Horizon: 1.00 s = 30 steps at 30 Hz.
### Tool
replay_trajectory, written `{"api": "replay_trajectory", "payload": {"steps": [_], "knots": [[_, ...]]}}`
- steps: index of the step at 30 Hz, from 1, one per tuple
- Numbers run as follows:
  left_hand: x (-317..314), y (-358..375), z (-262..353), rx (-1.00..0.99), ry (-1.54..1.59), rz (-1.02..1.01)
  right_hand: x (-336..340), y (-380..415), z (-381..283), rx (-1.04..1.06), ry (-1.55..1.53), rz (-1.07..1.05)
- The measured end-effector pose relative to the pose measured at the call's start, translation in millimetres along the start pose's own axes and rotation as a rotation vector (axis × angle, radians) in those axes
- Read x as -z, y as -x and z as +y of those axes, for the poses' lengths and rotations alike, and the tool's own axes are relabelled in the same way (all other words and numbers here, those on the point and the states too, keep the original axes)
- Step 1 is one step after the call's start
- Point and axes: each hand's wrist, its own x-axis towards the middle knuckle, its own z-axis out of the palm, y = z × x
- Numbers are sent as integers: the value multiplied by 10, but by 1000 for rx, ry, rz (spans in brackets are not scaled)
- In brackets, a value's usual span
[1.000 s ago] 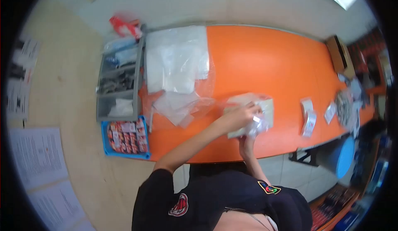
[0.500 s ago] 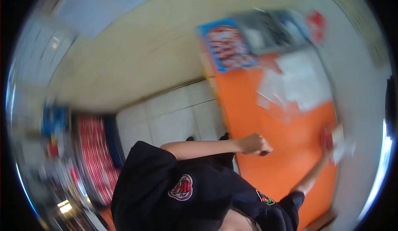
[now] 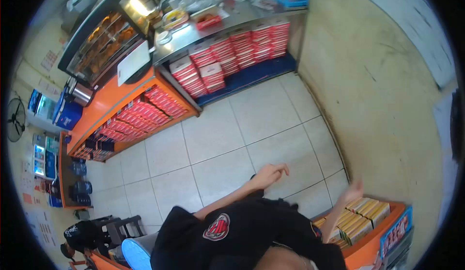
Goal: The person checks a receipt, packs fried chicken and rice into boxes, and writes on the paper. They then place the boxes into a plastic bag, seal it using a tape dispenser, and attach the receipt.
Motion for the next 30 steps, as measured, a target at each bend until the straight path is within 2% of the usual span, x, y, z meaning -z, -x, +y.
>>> {"api": "replay_trajectory", "payload": {"steps": [1, 2, 3, 4, 5, 6, 7, 10, 12, 13, 15, 17, 19, 20, 21, 23, 27, 29, 30], "knots": [[324, 65, -71, 22, 19, 20, -639, 59, -564, 79, -250, -182], [662, 135, -132, 75, 76, 122, -1230, 205, -1107, 369, -439, -196], [976, 197, -188, 126, 128, 219, -1474, 351, -1770, 138, -350, -593], [1253, 243, -245, 136, 137, 226, -1898, 532, -2179, 261, -457, -682], [1508, 271, -292, 253, 171, 352, -2333, 625, -2503, 434, -510, -809], [1759, 257, -355, 368, 202, 478, -2620, 741, -2945, 448, -443, -932], [1993, 210, -444, 376, 214, 485, -2876, 890, -3374, 543, -468, -953], [2575, 27, -716, 402, 151, 738, -3899, 1183, -4316, 771, -545, -1058], [2951, -260, -923, 387, 202, 806, -4747, 1169, -4805, 867, -461, -1155], [3167, -448, -1021, 356, 231, 863, -5148, 1172, -5066, 881, -464, -1166], [3633, -925, -1174, 336, 220, 876, -5930, 1153, -5643, 984, -521, -970], [4143, -1484, -1300, 324, 246, 811, -6609, 1061, -6184, 995, -451, -978], [4730, -2048, -1284, 279, 248, 770, -7248, 1005, -6671, 1097, -338, -723], [5003, -2298, -1243, 290, 175, 688, -7538, 982, -6868, 1069, -227, -683], [5238, -2517, -1166, 308, 110, 606, -7818, 950, -7045, 1069, -228, -685], [5656, -2875, -1083, 338, 82, 582, -8333, 926, -7176, 1083, 58, -664], [6074, -3272, -1005, 392, 149, 701, -9127, 796, -7386, 1184, 38, -813], [6158, -3339, -1015, 385, 213, 761, -9418, 828, -7691, 960, -387, -956], [6204, -3386, -980, 381, 249, 771, -9540, 884, -7843, 956, -391, -966]]}}
